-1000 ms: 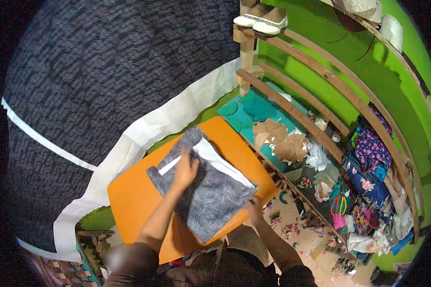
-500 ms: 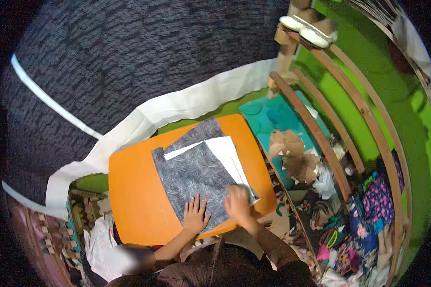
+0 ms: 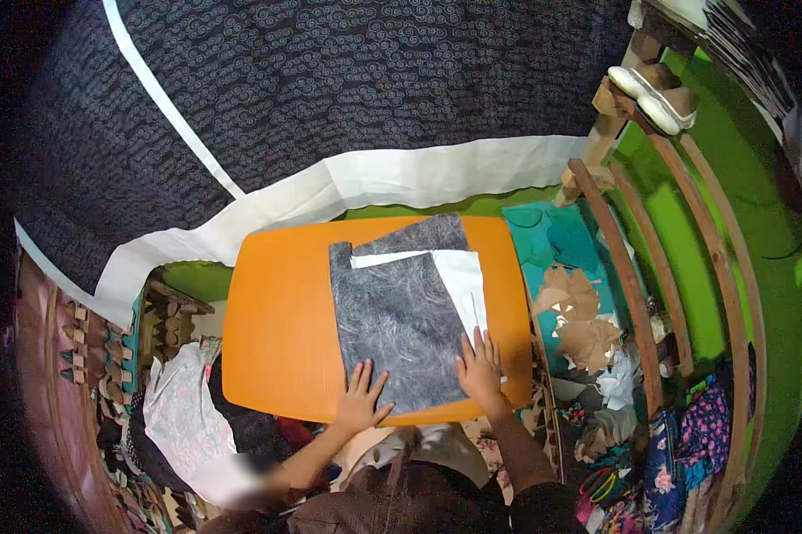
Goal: Folding various pieces of fabric and placing them onto a shelf.
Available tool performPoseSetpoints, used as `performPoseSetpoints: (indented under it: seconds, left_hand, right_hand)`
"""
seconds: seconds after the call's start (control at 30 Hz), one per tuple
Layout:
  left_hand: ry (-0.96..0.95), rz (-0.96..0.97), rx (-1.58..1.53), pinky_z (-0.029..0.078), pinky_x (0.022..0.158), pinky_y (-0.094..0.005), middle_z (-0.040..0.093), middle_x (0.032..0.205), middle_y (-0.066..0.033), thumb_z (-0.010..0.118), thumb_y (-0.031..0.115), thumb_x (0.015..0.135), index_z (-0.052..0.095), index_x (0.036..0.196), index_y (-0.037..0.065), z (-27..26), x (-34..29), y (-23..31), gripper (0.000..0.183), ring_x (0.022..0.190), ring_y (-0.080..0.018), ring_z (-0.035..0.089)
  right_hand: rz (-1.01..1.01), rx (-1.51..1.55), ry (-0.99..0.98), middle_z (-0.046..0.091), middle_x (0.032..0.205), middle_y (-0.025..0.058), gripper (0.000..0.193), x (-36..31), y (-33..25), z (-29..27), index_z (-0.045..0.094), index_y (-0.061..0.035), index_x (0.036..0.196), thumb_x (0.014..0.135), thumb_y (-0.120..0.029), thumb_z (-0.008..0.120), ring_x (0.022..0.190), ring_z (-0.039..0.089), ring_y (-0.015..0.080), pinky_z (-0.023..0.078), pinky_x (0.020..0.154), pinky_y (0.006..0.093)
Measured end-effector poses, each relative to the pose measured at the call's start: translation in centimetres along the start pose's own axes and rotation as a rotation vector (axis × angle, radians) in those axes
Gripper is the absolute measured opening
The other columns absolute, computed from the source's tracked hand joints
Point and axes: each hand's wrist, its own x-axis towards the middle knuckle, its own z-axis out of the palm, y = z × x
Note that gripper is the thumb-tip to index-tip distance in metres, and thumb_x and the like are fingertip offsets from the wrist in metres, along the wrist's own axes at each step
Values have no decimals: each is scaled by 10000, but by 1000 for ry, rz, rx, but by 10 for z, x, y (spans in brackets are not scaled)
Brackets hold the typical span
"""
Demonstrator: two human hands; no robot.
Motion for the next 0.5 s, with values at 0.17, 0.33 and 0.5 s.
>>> performPoseSetpoints:
  seconds: [0.17, 0.33, 0.5]
  left_hand:
    - [-149, 365, -29, 223, 1010, -472, 251, 1409, -102, 498, 513, 771, 325, 1339, 206, -12, -11, -13, 669, 1268, -267, 284]
    - [-183, 422, 156, 262, 1009, -425, 295, 1376, -152, 488, 316, 817, 343, 1316, 104, -6, -7, -17, 562, 1256, -282, 303]
    - [-74, 413, 213, 340, 965, -416, 338, 1342, -184, 443, 230, 831, 388, 1270, 70, 4, -11, -17, 470, 1199, -330, 376]
  right_hand:
    - [-315, 16, -205, 265, 1395, 121, 560, -34, 9, -16, 368, -140, 1314, 853, -449, 433, 1288, 233, 300, 137, 1044, 489]
    - [-429, -71, -321, 275, 1398, 61, 537, -37, 12, -23, 367, -162, 1307, 832, -373, 504, 1289, 250, 234, 184, 1043, 457]
    - [-493, -231, -254, 328, 1366, 65, 529, -30, 6, -19, 403, -151, 1276, 766, -157, 542, 1265, 293, 229, 250, 1016, 432]
